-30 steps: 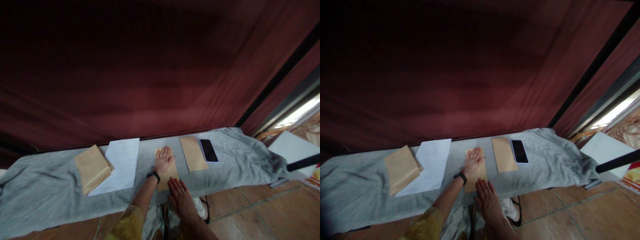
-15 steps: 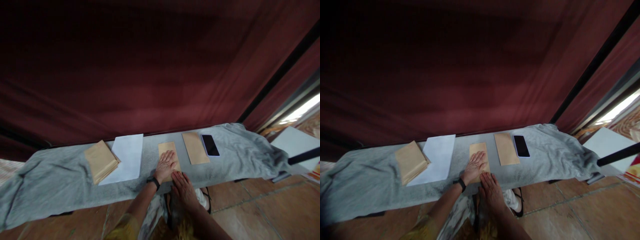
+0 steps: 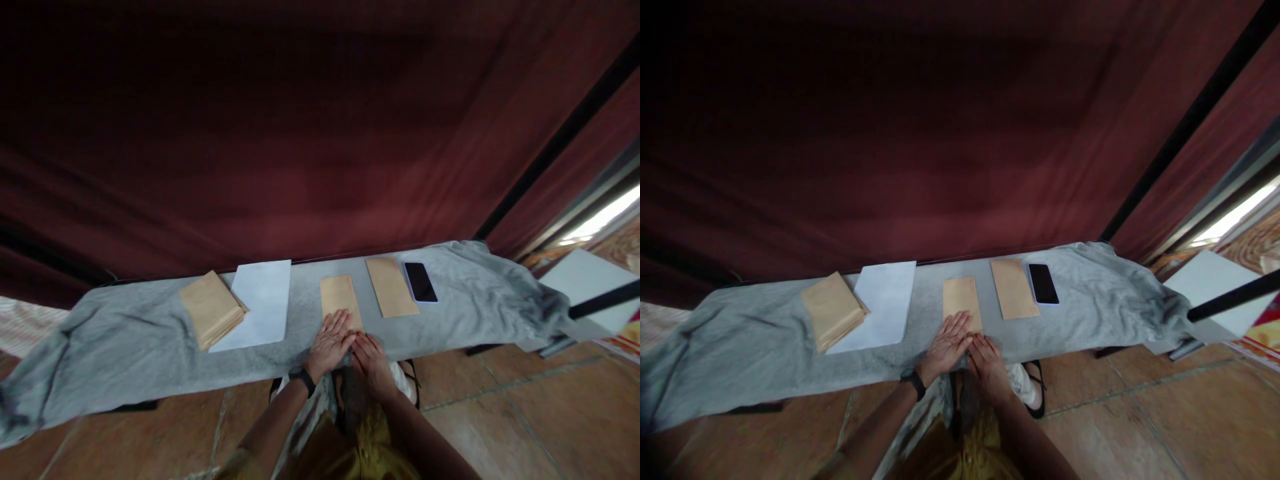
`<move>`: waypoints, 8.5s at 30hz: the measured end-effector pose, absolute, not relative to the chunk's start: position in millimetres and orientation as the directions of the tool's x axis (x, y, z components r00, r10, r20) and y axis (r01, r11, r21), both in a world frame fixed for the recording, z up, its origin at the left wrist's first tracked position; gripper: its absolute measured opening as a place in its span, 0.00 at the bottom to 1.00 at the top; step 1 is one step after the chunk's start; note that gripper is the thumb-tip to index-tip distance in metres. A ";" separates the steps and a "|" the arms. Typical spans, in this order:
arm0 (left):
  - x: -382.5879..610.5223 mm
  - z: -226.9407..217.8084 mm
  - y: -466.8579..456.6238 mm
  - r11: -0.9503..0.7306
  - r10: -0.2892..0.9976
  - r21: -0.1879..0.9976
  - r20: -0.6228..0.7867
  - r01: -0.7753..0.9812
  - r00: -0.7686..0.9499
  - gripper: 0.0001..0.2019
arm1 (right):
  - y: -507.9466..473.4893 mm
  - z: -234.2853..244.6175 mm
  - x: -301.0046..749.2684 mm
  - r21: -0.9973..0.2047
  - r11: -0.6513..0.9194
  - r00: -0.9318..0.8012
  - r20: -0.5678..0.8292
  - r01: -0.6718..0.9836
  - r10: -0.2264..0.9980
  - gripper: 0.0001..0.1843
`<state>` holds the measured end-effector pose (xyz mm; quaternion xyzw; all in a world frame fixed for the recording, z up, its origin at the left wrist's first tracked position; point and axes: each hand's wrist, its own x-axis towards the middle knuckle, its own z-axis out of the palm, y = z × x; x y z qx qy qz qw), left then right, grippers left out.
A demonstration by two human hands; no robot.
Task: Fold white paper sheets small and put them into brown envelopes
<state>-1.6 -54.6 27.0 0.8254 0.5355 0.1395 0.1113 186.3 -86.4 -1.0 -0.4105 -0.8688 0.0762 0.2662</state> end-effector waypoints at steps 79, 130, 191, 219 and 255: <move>6.2 32.3 -101.7 -0.222 0.951 0.189 0.257 0.957 0.170 0.22 | -53.9 -2.6 169.9 -0.176 0.444 -0.383 0.297 0.878 0.875 0.29; 0.2 31.6 -100.3 -0.467 0.884 0.156 0.085 0.870 0.459 0.37 | -64.1 4.1 186.9 -0.183 0.615 -0.553 0.298 0.767 0.778 0.29; -7.8 18.5 -54.2 -0.406 0.902 0.125 0.212 0.905 0.375 0.31 | -74.4 -15.9 169.9 -0.152 0.537 -0.430 0.440 0.830 0.788 0.25; 9.5 15.5 14.8 -0.336 0.937 0.168 0.164 0.927 0.310 0.27 | -78.4 1.1 168.7 -0.189 0.532 -0.415 0.436 0.826 0.799 0.26; -16.9 34.9 -124.7 -0.481 0.876 0.168 0.063 0.860 0.478 0.30 | -83.8 -5.9 209.6 -0.361 0.434 -0.294 0.381 0.826 0.877 0.26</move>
